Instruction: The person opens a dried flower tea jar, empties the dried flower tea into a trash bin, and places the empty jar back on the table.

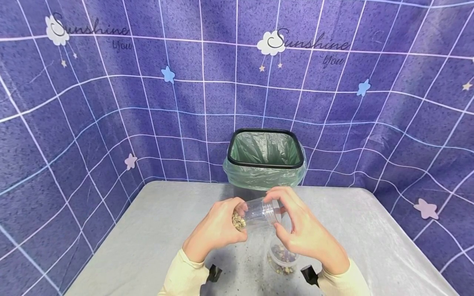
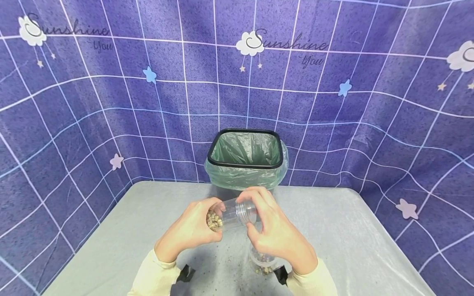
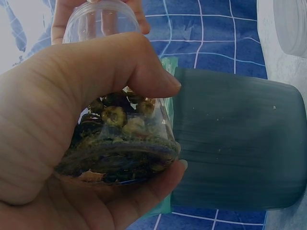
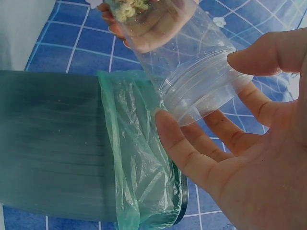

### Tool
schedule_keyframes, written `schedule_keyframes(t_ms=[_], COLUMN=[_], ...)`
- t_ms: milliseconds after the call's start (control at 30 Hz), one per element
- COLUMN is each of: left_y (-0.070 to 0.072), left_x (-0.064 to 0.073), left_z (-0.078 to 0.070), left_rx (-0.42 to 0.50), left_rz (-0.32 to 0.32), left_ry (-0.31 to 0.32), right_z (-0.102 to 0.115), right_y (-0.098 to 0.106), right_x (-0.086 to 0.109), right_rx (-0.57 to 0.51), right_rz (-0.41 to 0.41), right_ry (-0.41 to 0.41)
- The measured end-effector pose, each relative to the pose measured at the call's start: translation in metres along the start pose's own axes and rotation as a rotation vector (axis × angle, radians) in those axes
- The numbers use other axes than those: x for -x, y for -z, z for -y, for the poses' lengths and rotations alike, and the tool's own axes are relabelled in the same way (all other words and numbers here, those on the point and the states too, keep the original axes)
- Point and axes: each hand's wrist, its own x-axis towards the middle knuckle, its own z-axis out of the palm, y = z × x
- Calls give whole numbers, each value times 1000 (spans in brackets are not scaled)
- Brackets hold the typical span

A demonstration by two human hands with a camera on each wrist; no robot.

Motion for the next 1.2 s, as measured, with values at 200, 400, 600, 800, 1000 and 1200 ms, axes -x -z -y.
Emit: schedule_keyframes(t_ms=[200, 400, 600, 800, 1000, 1200], left_y=[0, 0, -1, -2, -2, -2], left_x=[0, 0, 0, 1, 0, 0], left_z=[0, -1, 0, 0, 0, -1], left_rx=[3, 1, 2, 4, 5, 6], left_rz=[-1, -2, -6, -10, -17, -10], left_ry=[0, 2, 0, -8, -14, -12], right_z=[0, 0, 0, 1, 1, 1], right_y=[0, 1, 1, 1, -1, -4], right_x=[0, 0, 0, -1, -1, 1], right_rx=[-4, -4, 3, 1, 15, 29], right_rz=[5, 8, 11, 1, -32, -63], right_ry=[-4, -8, -13, -24, -70, -198])
